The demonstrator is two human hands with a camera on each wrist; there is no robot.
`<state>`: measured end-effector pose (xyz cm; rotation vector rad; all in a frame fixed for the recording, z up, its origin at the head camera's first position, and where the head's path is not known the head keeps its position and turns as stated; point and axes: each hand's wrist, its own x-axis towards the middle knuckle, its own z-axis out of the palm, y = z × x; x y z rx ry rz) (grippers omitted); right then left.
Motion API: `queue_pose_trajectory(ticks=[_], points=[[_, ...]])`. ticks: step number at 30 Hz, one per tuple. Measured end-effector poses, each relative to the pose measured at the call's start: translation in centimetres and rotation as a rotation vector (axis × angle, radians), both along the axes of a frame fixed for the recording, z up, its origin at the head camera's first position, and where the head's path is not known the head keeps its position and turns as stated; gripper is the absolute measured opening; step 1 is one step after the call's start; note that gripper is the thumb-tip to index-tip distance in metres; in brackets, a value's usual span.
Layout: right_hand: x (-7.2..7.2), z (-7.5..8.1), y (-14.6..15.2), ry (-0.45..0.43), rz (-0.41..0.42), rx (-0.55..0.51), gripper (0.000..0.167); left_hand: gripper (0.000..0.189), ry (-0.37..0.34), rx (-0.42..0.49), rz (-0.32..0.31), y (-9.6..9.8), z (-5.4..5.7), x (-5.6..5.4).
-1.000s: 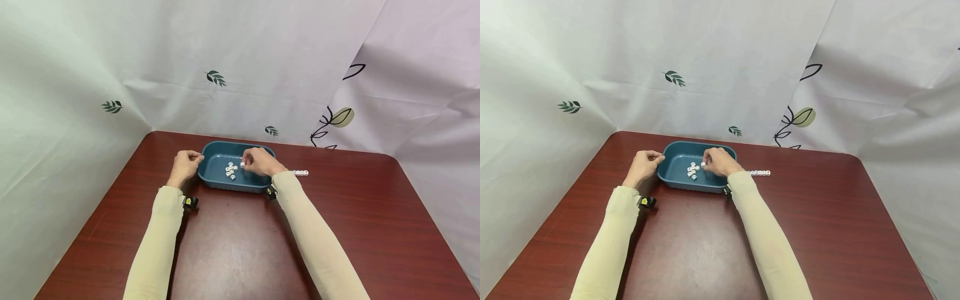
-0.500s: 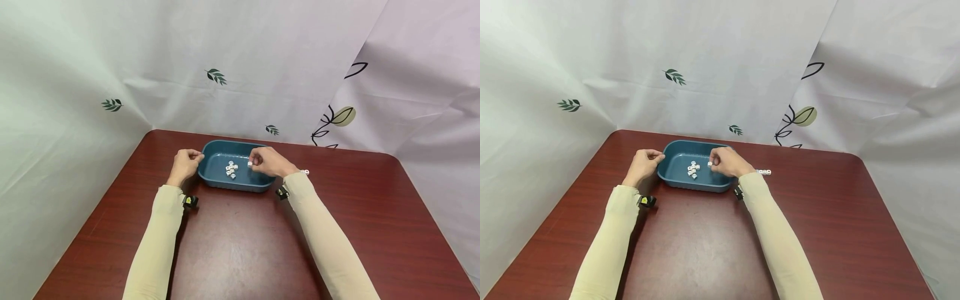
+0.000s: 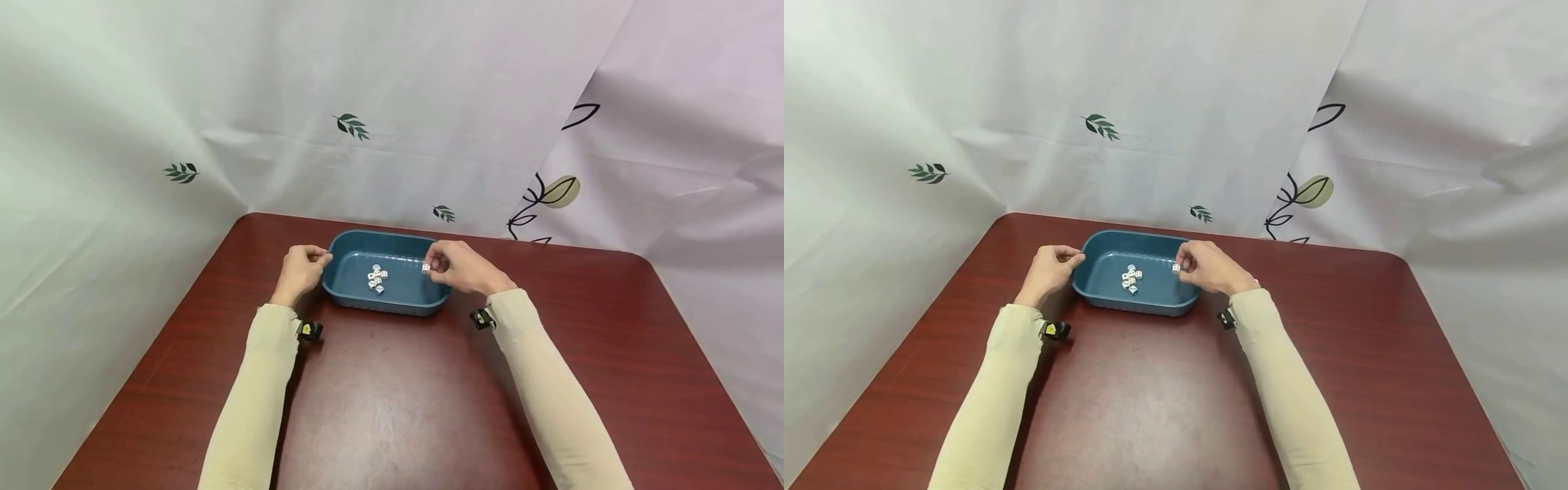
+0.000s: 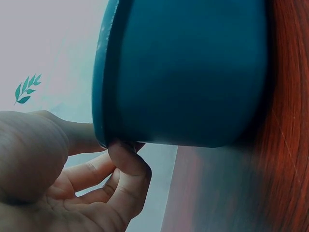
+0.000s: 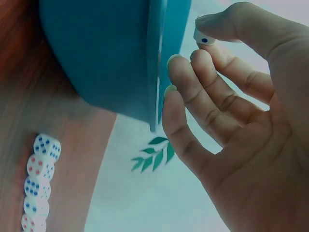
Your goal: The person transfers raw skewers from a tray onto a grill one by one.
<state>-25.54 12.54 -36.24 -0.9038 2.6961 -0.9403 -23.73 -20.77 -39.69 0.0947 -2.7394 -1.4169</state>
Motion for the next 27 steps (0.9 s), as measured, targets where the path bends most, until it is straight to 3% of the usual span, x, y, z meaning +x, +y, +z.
queue_pose_trajectory(ticks=[13,27], points=[[0.4,0.5,3.1,0.055,-0.030,-0.028,0.012,0.030,0.003,-0.010,-0.008,-0.2,-0.1,-0.2],[0.9,-0.4,6.1,0.047,-0.129,-0.046,0.009,0.033,-0.022,-0.014,-0.026,-0.3,-0.3,-0.4]])
